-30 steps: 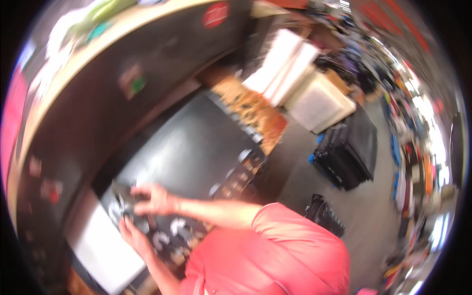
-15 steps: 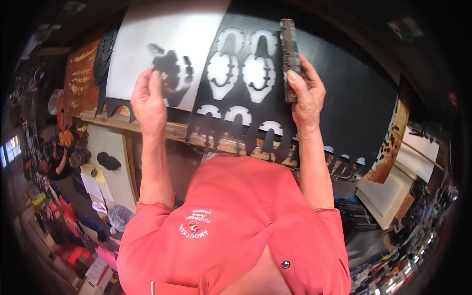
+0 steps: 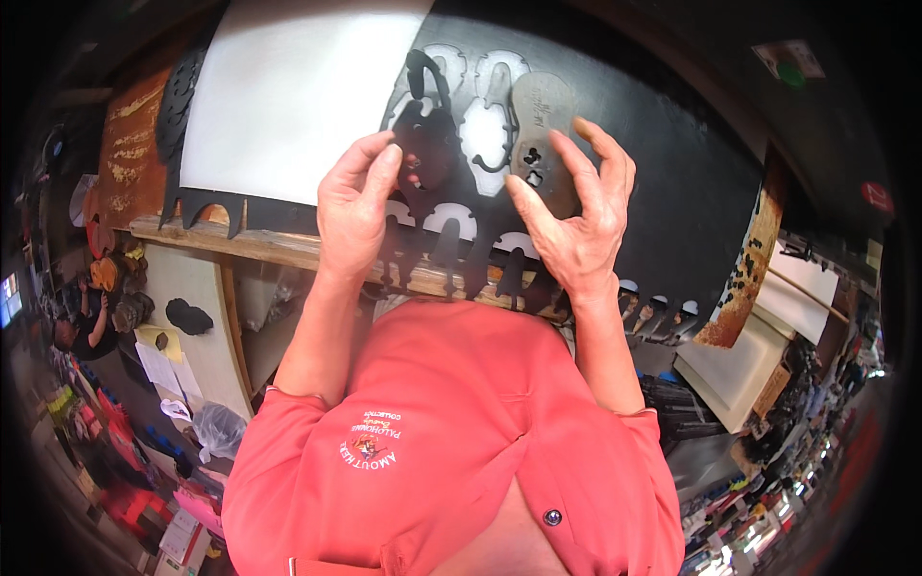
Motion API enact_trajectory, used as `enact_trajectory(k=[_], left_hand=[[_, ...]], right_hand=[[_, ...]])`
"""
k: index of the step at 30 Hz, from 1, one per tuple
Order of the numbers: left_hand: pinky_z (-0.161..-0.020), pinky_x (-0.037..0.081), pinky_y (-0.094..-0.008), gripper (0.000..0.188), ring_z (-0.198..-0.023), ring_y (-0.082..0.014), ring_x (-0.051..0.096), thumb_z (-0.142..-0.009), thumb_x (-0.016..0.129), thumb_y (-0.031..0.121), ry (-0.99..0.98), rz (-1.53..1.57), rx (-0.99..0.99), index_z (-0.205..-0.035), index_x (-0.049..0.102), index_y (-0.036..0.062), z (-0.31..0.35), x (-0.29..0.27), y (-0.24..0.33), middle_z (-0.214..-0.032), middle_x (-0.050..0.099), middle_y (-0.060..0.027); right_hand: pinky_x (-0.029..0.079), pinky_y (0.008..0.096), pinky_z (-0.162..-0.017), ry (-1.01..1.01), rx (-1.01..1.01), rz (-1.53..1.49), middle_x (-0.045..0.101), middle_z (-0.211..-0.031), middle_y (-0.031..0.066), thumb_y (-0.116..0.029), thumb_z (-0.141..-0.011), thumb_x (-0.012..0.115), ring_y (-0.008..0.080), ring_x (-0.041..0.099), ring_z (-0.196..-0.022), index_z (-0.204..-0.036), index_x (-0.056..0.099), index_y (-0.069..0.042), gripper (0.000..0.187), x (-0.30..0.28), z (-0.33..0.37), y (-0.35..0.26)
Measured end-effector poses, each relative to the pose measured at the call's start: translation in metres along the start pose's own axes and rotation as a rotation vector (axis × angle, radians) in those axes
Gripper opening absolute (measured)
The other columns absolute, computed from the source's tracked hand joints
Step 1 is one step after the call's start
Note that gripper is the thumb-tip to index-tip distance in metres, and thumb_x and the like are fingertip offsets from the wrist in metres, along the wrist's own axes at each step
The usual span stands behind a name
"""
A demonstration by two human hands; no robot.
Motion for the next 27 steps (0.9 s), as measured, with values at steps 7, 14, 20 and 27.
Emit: enact_trajectory(k=[7, 14, 20, 27], left_hand=[[-0.071, 0.055, -0.0247, 0.023, -0.082, -0.0078, 0.067, -0.109, 0.065, 0.016, -0.115, 0.125, -0.150, -0.126, 0.070, 0.0011, 0.017, 0.031, -0.016, -0.097, 0.072, -0.0012], [-0.071, 0.052, -0.0228, 0.022, -0.079, -0.0052, 0.062, -0.110, 0.064, 0.019, -0.079, -0.143, -0.060, -0.115, 0.073, -0.0006, -0.002, 0.023, -0.001, -0.092, 0.070, 0.0019], [-0.072, 0.055, -0.0258, 0.033, -0.080, -0.0095, 0.066, -0.109, 0.063, 0.026, 0.344, -0.686, 0.330, -0.119, 0.074, -0.0027, -0.114, -0.125, 0.064, -0.094, 0.076, -0.0042], [-0.097, 0.057, -0.0468, 0.030, -0.107, -0.0398, 0.075, -0.100, 0.063, 0.028, 0.896, -1.362, 0.471, -0.114, 0.081, 0.0092, -0.213, -0.306, 0.112, -0.110, 0.079, -0.0198]], right_hand=[[0.055, 0.0391, -0.070, -0.046, -0.147, -0.272, 0.070, -0.090, 0.0120, -0.008, -0.082, 0.086, 0.0284, 0.066, -0.079, -0.105, 0.078, -0.002, 0.024, 0.028, -0.017, -0.032], [0.051, 0.0307, -0.067, 0.008, 0.038, -0.361, 0.068, -0.084, 0.0075, 0.005, -0.085, 0.083, 0.0179, 0.062, -0.073, -0.090, 0.069, -0.001, 0.016, 0.027, 0.002, -0.011], [0.051, 0.0242, -0.073, 0.071, 0.356, -0.301, 0.068, -0.092, 0.0051, 0.002, -0.100, 0.071, 0.0105, 0.061, -0.079, -0.101, 0.071, 0.004, 0.002, -0.010, 0.024, 0.042], [0.058, 0.0279, -0.078, 0.231, 0.446, 0.081, 0.074, -0.107, 0.0078, -0.012, -0.110, 0.061, 0.0136, 0.070, -0.084, -0.122, 0.075, 0.001, 0.023, -0.080, 0.050, 0.117]])
Point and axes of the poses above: each hand's wrist, its own z-axis away from the middle knuckle, its own x-axis out of the palm, y = z × x, the point moved 4 cm from there along -z, towards the middle knuckle
